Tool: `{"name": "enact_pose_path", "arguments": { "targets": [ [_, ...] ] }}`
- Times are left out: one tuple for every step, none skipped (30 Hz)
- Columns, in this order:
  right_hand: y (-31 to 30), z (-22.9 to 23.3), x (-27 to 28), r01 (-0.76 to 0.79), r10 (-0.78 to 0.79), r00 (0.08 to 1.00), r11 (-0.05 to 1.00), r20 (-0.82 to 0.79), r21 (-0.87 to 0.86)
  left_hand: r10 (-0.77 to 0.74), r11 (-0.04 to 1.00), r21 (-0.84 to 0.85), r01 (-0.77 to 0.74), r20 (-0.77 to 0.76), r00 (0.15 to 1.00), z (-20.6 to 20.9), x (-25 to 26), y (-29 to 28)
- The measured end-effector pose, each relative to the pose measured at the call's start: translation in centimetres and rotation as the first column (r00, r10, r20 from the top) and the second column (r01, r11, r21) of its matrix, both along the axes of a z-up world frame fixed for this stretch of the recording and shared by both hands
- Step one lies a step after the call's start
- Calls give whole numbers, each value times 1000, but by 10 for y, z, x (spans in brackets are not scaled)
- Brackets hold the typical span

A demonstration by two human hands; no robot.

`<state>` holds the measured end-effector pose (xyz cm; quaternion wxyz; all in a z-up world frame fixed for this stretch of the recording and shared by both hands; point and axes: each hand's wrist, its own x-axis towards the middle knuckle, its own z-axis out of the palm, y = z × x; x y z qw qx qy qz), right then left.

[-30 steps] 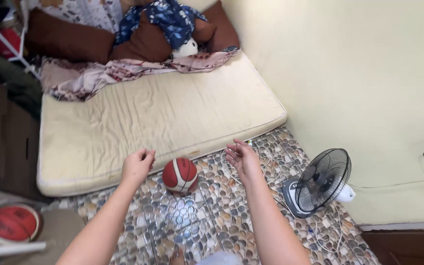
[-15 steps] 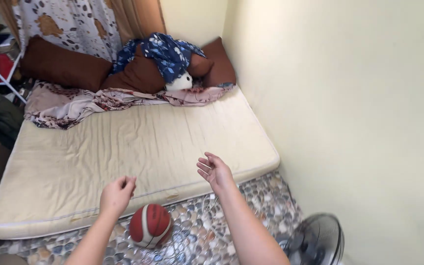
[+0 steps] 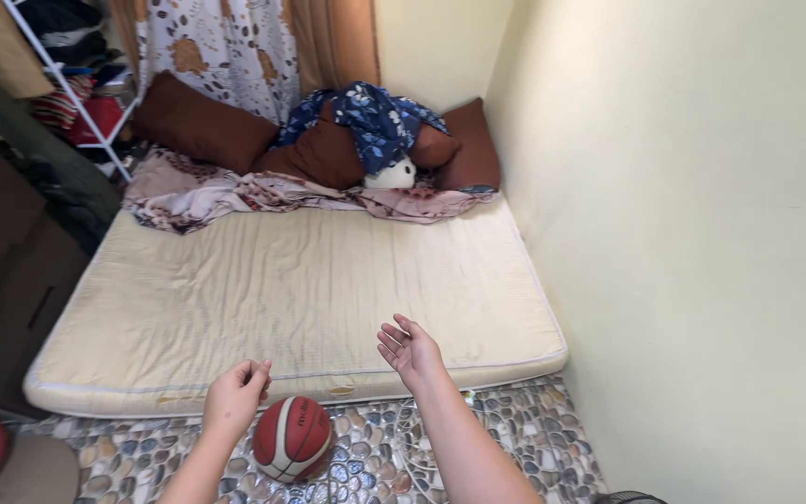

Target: Organizing various items in a cluttered room, including fans, basketballs, and power cables.

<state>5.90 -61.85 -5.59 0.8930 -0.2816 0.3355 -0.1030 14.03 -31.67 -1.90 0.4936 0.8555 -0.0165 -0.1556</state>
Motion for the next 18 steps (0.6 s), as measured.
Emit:
{"name": "enact_pose_path", "arguments": {
  "targets": [
    [4, 0, 6, -7, 7, 1000, 1000, 1, 7, 7, 1000, 7, -7, 1, 1000, -3, 2, 5],
    [10, -1, 11, -25, 25, 1000, 1000, 9, 15, 13, 1000, -13, -13, 1, 1000, -7, 4, 12],
    [16, -2, 16, -42, 42, 999, 999, 17, 23, 18, 999, -33, -18, 2, 1000, -11, 5, 19],
    [22, -3, 20, -45, 44, 999, 998, 19, 32, 20, 1000, -24, -20, 3, 1000, -15, 10, 26],
    [29, -4, 24, -65, 64, 998, 997, 24, 34, 10, 1000, -27, -10, 18, 1000, -19, 15, 33],
    [34, -3, 29, -83, 82, 996, 996, 29, 31, -2, 999, -34, 3, 34, 999, -22, 21, 38],
    [34, -6, 40, -84, 83, 996, 996, 31, 37, -1, 1000, -28, 2, 34, 999, -21, 27, 42],
    [35, -11, 45, -105, 104, 994, 994, 37, 31, 26, 1000, -2, -26, 38, 999, -24, 26, 48],
    [39, -19, 50, -126, 125, 991, 992, 44, 25, 53, 998, 24, -54, 42, 998, -28, 25, 55],
    [44, -21, 52, -146, 145, 989, 989, 17, 39, 73, 997, 36, -74, 14, 997, -32, 27, 63],
    [49, -25, 56, -147, 146, 989, 989, 32, 20, 61, 998, 12, -62, 92, 994, -37, 31, 72],
    [53, -30, 57, -153, 152, 987, 988, 43, 1, 55, 998, -9, -54, 166, 985, -43, 30, 80],
    [59, -35, 54, -178, 178, 984, 984, 12, 17, 79, 997, 3, -80, 134, 988, -44, 26, 86],
    [62, -40, 54, -195, 194, 981, 981, 23, 12, 140, 985, -109, -131, 77, 987, -46, 23, 90],
    [66, -46, 56, -211, 211, 977, 977, 35, 8, 197, 958, -215, -189, 17, 980, -48, 22, 94],
    [72, -55, 52, -245, 245, 969, 969, 4, 18, 232, 951, -206, -230, -14, 973, -67, 18, 101],
    [77, -65, 49, -260, 261, 965, 965, -27, 35, 293, 897, -306, -318, -126, 948, -85, 14, 107],
    [81, -74, 52, -274, 276, 959, 960, -54, 52, 342, 823, -393, -410, -234, 910, -103, 15, 113]
  ]
}}
